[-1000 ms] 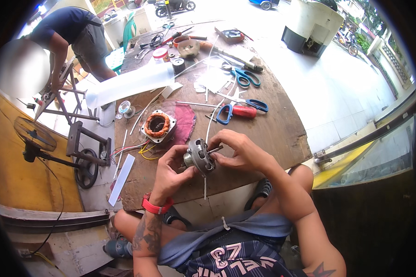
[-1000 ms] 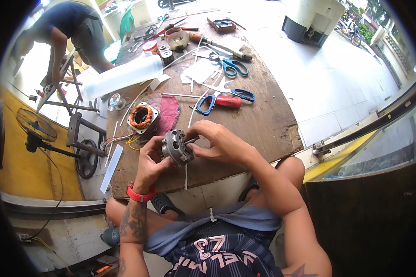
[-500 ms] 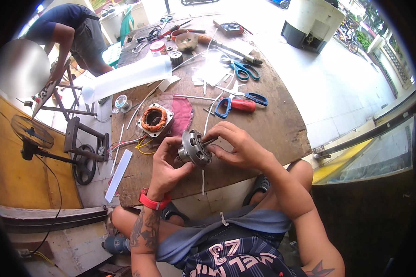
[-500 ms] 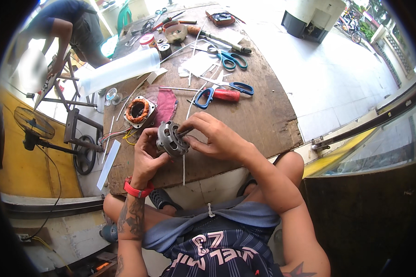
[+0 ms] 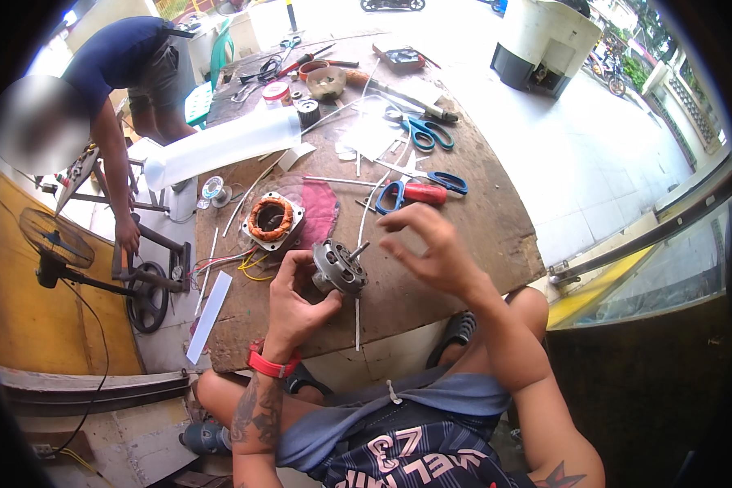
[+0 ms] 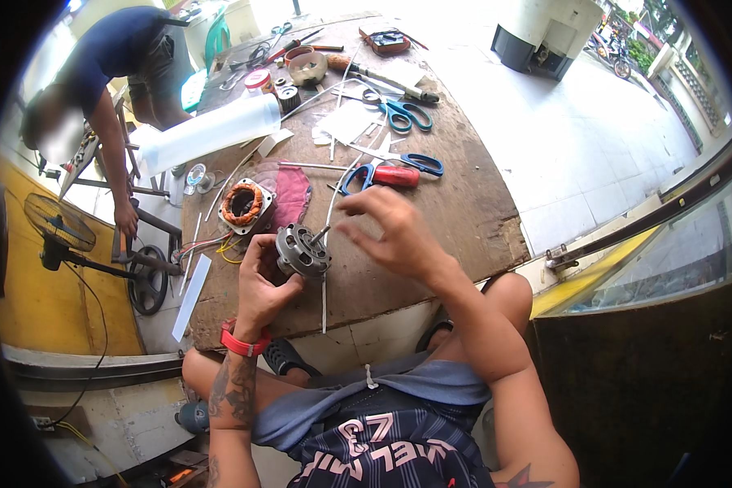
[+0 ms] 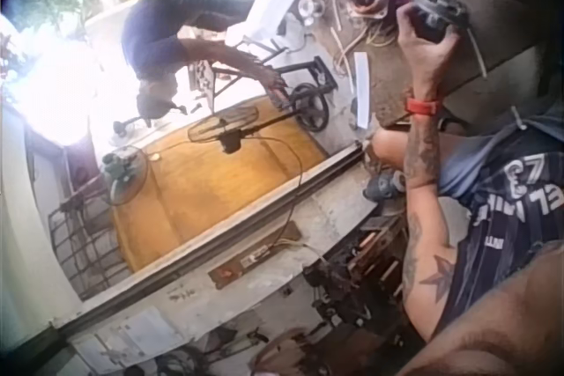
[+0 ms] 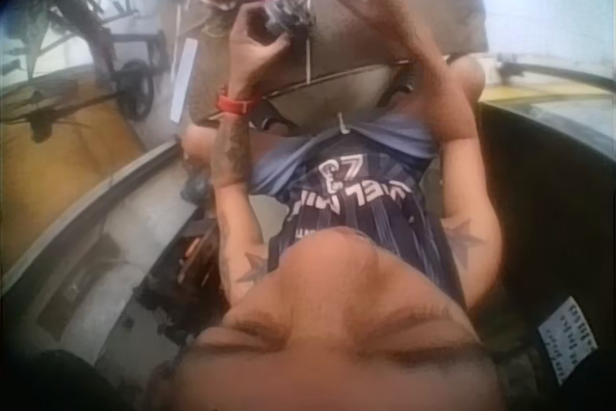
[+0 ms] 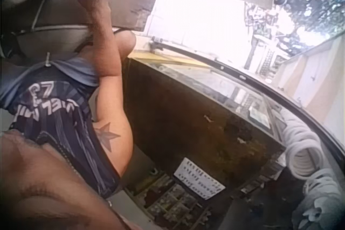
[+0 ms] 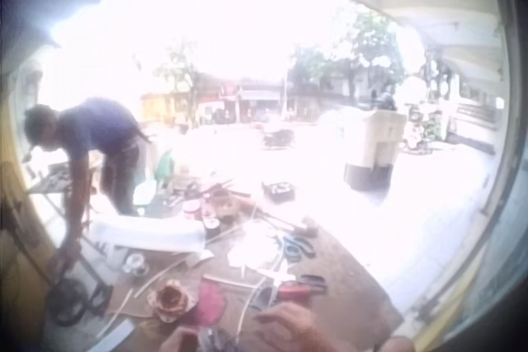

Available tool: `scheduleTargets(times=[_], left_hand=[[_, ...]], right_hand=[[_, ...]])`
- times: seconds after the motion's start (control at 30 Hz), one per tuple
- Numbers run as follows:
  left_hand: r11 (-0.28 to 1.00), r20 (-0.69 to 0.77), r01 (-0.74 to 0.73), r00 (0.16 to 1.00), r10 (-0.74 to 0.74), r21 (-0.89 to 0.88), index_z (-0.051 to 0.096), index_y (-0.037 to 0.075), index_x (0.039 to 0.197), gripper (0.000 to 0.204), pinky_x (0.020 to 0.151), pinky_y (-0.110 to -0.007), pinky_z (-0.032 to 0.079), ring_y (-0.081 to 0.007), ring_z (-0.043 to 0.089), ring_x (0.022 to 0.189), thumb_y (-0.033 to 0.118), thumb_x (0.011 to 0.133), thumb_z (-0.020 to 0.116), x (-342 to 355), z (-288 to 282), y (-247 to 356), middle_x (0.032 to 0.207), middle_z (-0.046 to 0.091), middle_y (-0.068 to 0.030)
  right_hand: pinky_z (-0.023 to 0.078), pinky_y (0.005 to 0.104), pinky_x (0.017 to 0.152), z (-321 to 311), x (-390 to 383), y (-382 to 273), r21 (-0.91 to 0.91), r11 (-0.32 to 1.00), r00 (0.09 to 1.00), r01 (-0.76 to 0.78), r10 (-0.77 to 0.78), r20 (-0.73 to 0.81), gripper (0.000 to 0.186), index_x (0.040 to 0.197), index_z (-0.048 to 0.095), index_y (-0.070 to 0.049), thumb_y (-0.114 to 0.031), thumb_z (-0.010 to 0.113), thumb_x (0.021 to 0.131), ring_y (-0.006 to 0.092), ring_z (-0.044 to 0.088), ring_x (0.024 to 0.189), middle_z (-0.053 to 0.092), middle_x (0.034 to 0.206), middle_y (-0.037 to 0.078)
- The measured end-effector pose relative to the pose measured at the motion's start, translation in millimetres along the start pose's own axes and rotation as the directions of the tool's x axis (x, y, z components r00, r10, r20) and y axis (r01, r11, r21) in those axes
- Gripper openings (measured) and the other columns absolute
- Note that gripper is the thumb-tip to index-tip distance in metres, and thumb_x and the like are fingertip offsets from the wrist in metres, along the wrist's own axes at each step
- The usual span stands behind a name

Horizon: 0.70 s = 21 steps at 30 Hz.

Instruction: The person disassembles a small motor component on a workbench, using a screwdriver to remove screws and separate the housing. They handle the rotor and stator, inspect the internal parts, and use pliers to adjust components before reassembling the motor.

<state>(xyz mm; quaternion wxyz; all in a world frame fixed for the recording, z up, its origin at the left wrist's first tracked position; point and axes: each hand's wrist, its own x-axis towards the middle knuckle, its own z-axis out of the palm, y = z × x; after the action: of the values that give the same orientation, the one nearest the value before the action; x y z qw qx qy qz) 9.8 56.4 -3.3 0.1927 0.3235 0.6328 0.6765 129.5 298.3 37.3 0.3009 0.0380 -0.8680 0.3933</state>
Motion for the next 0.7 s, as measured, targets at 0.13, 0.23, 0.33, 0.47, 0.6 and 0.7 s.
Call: scheduleTargets(times=[0.13,0.23,0.33,0.47,0.6,0.7], left_hand=[[0.977,-0.069,-0.014,0.997,0.029,0.214,0.061,0.001,0.119,0.050,0.095,-0.033,0.056,-0.0159,0.073,0.104,0.008,0.077,0.085,-1,2,3,0.108,0.076,-0.0094],[0.936,-0.066,-0.011,0.997,0.037,0.352,0.061,0.001,0.118,0.050,0.095,-0.034,0.057,-0.0200,0.075,0.103,0.012,0.077,0.087,-4,2,10,0.106,0.076,-0.0122],[0.883,-0.018,-0.049,0.998,0.065,0.468,0.058,0.002,0.121,0.056,0.095,-0.039,0.058,-0.0276,0.076,0.104,0.014,0.076,0.089,-6,-1,17,0.107,0.075,-0.0158],[0.874,-0.038,-0.006,0.999,0.028,0.485,0.047,0.005,0.132,0.067,0.094,-0.040,0.059,-0.0297,0.076,0.104,0.013,0.078,0.086,-9,0,19,0.112,0.074,-0.0180],[0.926,-0.073,0.014,0.997,0.014,0.377,0.044,0.003,0.145,0.080,0.098,-0.041,0.058,-0.0325,0.075,0.106,0.013,0.078,0.087,-10,4,22,0.113,0.074,-0.0170],[0.908,0.053,-0.041,0.998,0.021,0.416,0.039,0.002,0.156,0.093,0.102,-0.042,0.057,-0.0329,0.072,0.115,0.014,0.078,0.088,-7,1,32,0.124,0.070,-0.0191]], right_hand=[[0.056,0.0431,0.097,-41,2,28,-0.307,0.921,0.970,-0.241,0.225,-0.088,0.027,0.122,0.073,-0.006,-0.014,0.074,0.097,0.0312,0.069,0.112,0.071,0.119,0.013],[0.050,0.0460,0.109,-52,2,57,-0.613,0.753,0.970,-0.240,0.208,-0.125,0.035,0.133,0.069,-0.006,-0.013,0.065,0.099,0.0335,0.066,0.119,0.070,0.127,0.016],[0.042,0.0470,0.119,-47,11,84,-0.714,0.675,0.979,-0.189,0.188,-0.081,0.045,0.144,0.063,-0.008,-0.011,0.059,0.100,0.0364,0.061,0.129,0.066,0.137,0.018],[0.038,0.0465,0.124,-55,20,103,-0.627,0.726,0.920,-0.281,0.391,0.041,0.051,0.151,0.059,-0.012,-0.010,0.057,0.100,0.0384,0.055,0.138,0.061,0.147,0.019],[0.039,0.0463,0.123,-68,17,98,-0.572,0.785,0.910,-0.239,0.387,0.150,0.050,0.151,0.059,-0.013,-0.011,0.056,0.100,0.0386,0.053,0.139,0.059,0.146,0.018],[0.038,0.0488,0.125,-68,23,91,-0.532,0.797,0.874,-0.286,0.444,0.196,0.051,0.152,0.057,-0.014,-0.014,0.058,0.101,0.0401,0.050,0.140,0.056,0.146,0.022]])
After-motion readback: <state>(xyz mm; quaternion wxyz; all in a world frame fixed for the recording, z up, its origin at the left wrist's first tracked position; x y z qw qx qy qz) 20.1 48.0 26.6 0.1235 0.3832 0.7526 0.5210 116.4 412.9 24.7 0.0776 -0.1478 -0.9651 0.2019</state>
